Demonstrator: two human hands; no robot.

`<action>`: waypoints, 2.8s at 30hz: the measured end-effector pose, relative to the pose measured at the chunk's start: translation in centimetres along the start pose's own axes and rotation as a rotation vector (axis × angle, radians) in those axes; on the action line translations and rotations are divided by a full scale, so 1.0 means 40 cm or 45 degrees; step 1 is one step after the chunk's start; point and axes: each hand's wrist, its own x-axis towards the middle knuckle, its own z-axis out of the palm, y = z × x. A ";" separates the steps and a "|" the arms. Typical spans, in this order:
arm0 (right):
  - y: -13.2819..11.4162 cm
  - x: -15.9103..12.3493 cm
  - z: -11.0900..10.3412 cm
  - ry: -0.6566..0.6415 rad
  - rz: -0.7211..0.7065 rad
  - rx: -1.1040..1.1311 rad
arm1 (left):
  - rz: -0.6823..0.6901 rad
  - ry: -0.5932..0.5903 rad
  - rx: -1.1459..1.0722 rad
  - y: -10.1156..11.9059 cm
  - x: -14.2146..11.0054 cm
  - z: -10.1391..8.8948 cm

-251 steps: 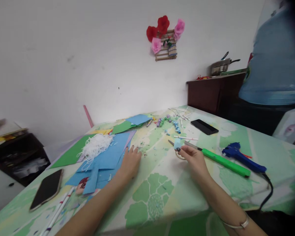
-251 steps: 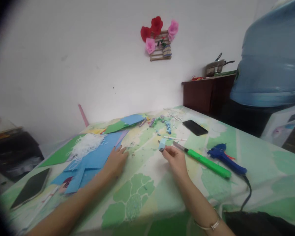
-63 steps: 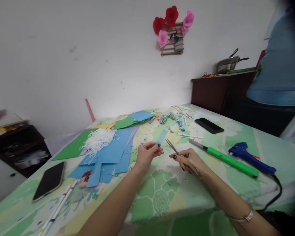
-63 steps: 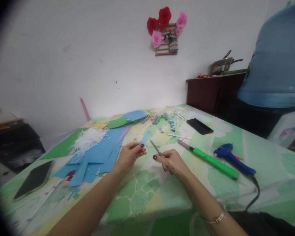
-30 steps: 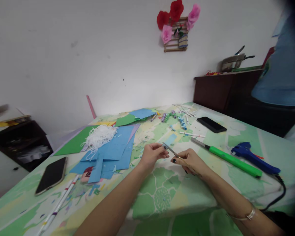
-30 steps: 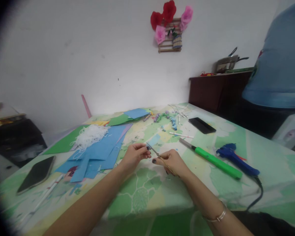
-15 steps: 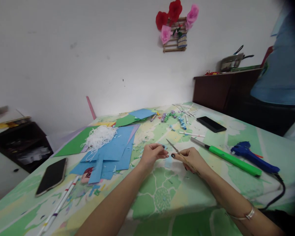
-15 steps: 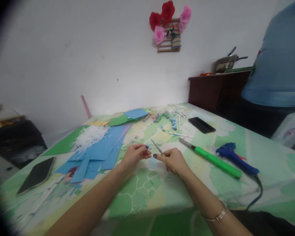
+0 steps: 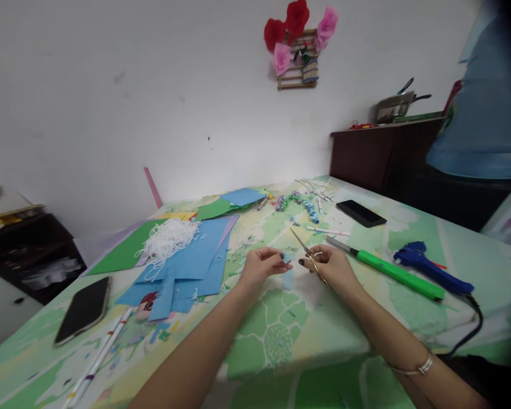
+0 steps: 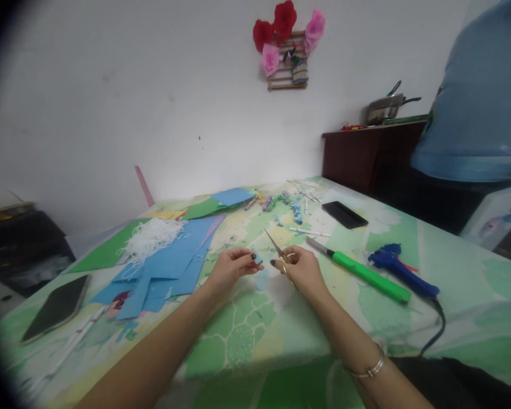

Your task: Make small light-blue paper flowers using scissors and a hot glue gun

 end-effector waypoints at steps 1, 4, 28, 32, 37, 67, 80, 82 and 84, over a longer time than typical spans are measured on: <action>-0.004 -0.003 0.003 -0.043 0.008 0.129 | -0.024 -0.031 0.002 0.001 -0.003 0.003; -0.019 -0.011 0.008 -0.136 -0.010 0.379 | -0.107 -0.143 0.053 -0.001 -0.011 0.014; -0.031 -0.027 -0.009 -0.591 0.195 0.895 | 0.126 -0.573 0.055 -0.014 -0.030 0.020; -0.030 -0.031 -0.005 -0.646 0.166 0.837 | 0.092 -0.494 0.112 -0.015 -0.031 0.021; -0.031 -0.031 -0.003 -0.503 0.135 0.779 | 0.059 -0.383 0.177 -0.015 -0.026 0.018; -0.028 -0.022 0.008 -0.213 -0.057 0.458 | 0.002 -0.087 0.108 -0.027 -0.004 0.015; -0.034 -0.045 0.011 -0.036 -0.492 -0.515 | 0.076 0.048 -0.268 -0.011 0.011 -0.003; -0.032 -0.045 0.013 -0.028 -0.528 -0.566 | 0.073 0.056 -0.277 -0.009 0.009 -0.002; -0.029 -0.044 0.014 -0.022 -0.541 -0.593 | 0.072 0.068 -0.290 -0.009 0.009 -0.001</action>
